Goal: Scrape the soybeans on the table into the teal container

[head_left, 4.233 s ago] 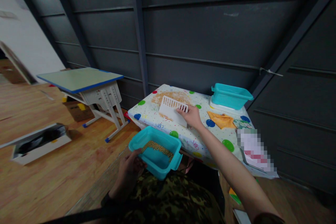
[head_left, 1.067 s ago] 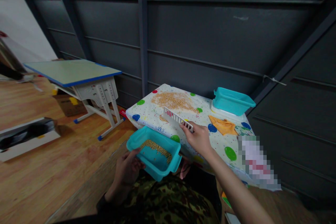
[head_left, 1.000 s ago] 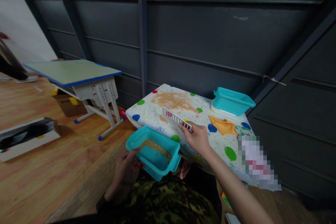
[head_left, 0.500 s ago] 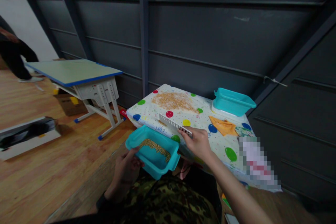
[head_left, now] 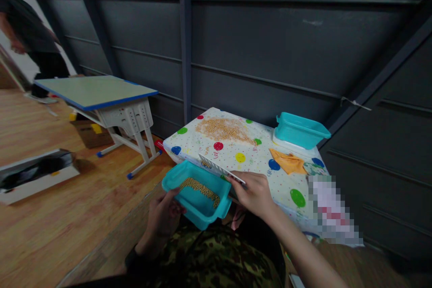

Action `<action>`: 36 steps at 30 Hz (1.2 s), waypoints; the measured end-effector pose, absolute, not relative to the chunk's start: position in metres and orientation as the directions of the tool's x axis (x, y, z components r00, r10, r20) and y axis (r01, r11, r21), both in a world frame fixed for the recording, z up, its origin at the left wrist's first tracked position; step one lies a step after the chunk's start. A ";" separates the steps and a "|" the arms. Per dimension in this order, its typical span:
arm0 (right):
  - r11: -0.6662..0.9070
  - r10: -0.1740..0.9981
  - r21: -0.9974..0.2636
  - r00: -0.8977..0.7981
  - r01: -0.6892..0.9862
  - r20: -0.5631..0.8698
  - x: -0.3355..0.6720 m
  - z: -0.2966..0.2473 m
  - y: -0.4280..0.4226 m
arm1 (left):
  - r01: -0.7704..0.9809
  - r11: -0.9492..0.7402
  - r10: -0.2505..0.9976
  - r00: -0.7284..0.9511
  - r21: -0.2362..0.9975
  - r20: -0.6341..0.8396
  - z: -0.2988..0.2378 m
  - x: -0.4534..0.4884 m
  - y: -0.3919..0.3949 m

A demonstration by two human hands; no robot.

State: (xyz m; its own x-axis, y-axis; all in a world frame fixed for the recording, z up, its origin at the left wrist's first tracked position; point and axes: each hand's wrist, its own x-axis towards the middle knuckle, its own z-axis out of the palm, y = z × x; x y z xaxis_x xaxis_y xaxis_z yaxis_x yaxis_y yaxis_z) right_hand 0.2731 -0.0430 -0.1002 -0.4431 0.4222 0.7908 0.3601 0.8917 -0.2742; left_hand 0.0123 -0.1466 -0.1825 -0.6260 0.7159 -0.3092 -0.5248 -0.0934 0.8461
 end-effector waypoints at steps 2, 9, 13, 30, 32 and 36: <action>0.891 0.421 -0.280 -0.421 0.356 0.804 0.273 -0.100 -0.043 | -0.532 -0.086 0.725 -0.614 0.842 -0.314 -0.182 0.012 -0.147; 0.725 0.617 -0.407 -0.262 0.556 0.742 0.266 -0.100 -0.006 | -0.533 -0.094 0.726 -0.614 0.841 -0.308 -0.192 0.006 -0.146; 0.639 0.697 -0.428 -0.247 0.639 0.673 0.248 -0.092 0.020 | -0.524 -0.110 0.729 -0.620 0.845 -0.289 -0.197 0.002 -0.145; 0.612 0.755 -0.504 -0.263 0.609 0.600 0.233 -0.086 0.030 | -0.504 -0.083 0.721 -0.627 0.860 -0.297 -0.186 0.005 -0.147; 0.607 0.765 -0.529 -0.253 0.593 0.593 0.232 -0.085 0.030 | -0.492 -0.065 0.726 -0.620 0.868 -0.297 -0.187 0.004 -0.147; 0.595 0.781 -0.576 -0.235 0.560 0.579 0.230 -0.083 0.028 | -0.481 -0.066 0.723 -0.626 0.874 -0.290 -0.189 0.002 -0.147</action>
